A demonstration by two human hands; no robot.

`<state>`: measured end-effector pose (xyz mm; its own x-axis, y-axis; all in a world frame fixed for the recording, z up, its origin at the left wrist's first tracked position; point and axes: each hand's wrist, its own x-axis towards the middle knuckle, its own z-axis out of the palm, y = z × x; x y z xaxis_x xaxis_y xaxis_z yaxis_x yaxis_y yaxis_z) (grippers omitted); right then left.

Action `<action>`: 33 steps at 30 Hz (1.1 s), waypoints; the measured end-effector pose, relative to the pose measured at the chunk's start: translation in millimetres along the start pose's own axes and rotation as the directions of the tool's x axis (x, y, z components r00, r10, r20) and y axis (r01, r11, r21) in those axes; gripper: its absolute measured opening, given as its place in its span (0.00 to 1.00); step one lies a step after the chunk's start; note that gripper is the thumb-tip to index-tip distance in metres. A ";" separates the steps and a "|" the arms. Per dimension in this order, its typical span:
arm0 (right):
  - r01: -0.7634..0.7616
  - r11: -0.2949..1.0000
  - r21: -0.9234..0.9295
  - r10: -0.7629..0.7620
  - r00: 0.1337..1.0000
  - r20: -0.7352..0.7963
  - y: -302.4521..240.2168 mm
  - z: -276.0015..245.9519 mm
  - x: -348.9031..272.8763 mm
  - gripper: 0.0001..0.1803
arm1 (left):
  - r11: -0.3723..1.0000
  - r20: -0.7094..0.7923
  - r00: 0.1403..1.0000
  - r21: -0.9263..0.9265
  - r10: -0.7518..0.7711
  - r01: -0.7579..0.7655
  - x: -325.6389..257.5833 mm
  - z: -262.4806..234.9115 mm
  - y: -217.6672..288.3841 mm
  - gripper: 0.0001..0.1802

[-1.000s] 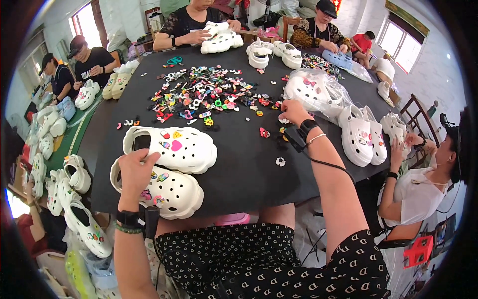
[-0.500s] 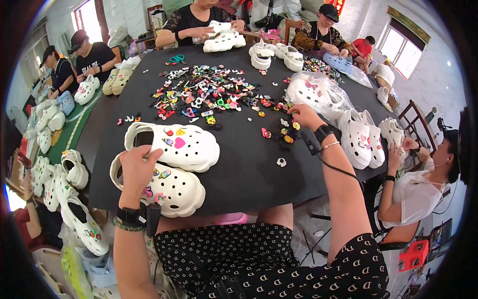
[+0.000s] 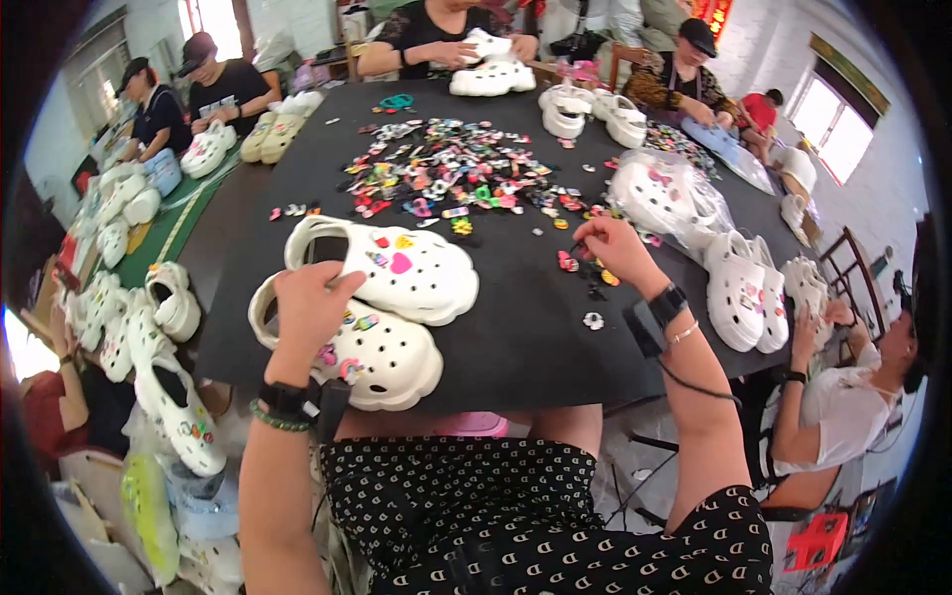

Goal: Apply decorative charms to the holes of white clog-style shoes.

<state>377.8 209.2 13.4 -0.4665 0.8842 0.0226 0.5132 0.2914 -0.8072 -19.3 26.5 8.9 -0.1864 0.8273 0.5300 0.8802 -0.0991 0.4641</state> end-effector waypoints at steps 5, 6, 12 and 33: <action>0.214 0.968 -0.133 -0.224 0.973 -0.060 -4.7 60.0 -17.1 0.07 | 0.999 0.017 1.000 0.029 -0.020 0.020 -0.7 -1.5 0.2 0.15; 0.215 0.973 -0.087 -0.218 0.975 -0.037 -13.0 69.0 -20.5 0.08 | 0.999 0.015 1.000 0.043 -0.013 0.013 -1.9 -3.5 -0.9 0.15; 0.314 0.912 -0.264 -0.335 0.942 -0.035 -13.4 77.4 -14.0 0.14 | 0.999 0.040 0.999 0.042 -0.032 0.031 0.2 -3.3 1.2 0.15; 0.520 0.850 -0.084 -0.507 0.851 0.136 -150.4 137.7 3.8 0.10 | 0.997 0.041 0.999 0.078 -0.014 0.010 -2.0 -4.1 1.3 0.17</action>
<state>199.6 118.5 53.7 -0.7551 0.5555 0.3483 0.2542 0.7377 -0.6254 -19.7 22.5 11.4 -0.1806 0.8503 0.4944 0.9097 -0.0468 0.4127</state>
